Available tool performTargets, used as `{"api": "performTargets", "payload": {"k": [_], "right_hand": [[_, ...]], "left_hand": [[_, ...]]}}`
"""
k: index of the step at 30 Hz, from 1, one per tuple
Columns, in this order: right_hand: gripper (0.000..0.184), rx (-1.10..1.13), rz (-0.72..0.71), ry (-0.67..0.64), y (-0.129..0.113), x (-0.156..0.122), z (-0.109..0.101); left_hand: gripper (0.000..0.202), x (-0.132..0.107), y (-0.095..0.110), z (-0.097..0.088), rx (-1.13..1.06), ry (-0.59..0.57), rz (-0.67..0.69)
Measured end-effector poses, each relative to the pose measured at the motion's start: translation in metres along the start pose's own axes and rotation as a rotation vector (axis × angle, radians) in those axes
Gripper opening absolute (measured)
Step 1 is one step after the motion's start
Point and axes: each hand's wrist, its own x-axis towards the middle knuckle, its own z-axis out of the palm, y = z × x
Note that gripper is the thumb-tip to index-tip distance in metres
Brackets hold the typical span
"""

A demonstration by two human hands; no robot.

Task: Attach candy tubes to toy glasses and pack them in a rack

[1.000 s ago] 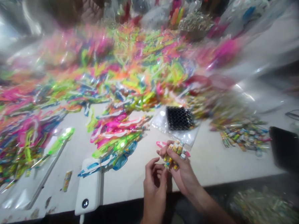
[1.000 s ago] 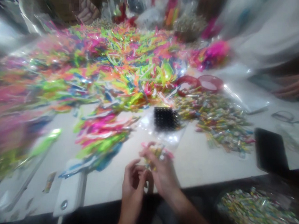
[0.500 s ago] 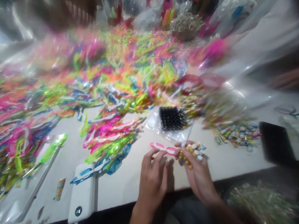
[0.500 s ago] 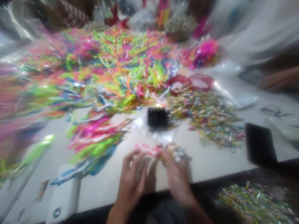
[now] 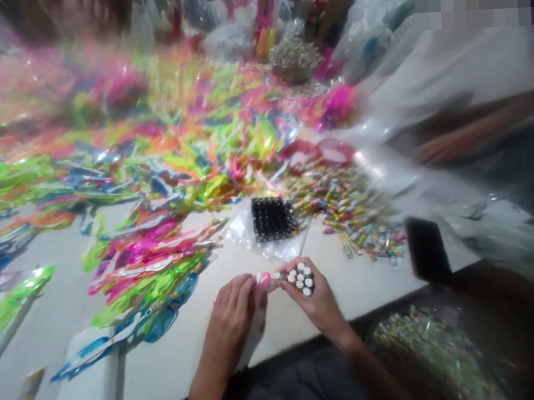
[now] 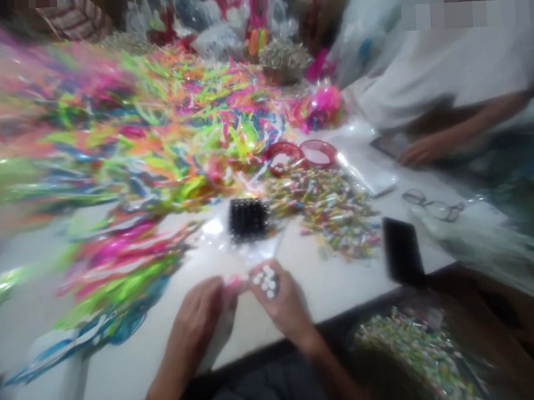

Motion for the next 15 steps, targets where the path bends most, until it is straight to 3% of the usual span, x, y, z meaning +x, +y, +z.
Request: {"api": "performTargets", "payload": {"k": [3,6,11,15], "right_hand": [[0.019,-0.090,0.014,-0.071,-0.001,-0.001,-0.001],[0.018,-0.105,0.017,-0.075,0.000,-0.003,0.000],[0.020,-0.128,-0.082,-0.024,0.003,-0.001,0.000],[0.018,-0.143,-0.113,-0.068,0.004,-0.001,0.000]], "left_hand": [[0.046,-0.001,0.001,-0.007,-0.015,-0.082,-0.042],[0.047,0.002,0.007,-0.007,-0.014,-0.177,-0.038],[0.024,0.007,0.014,0.001,0.026,-0.140,-0.042],[0.015,0.005,0.015,0.003,0.000,-0.123,0.008]]}}
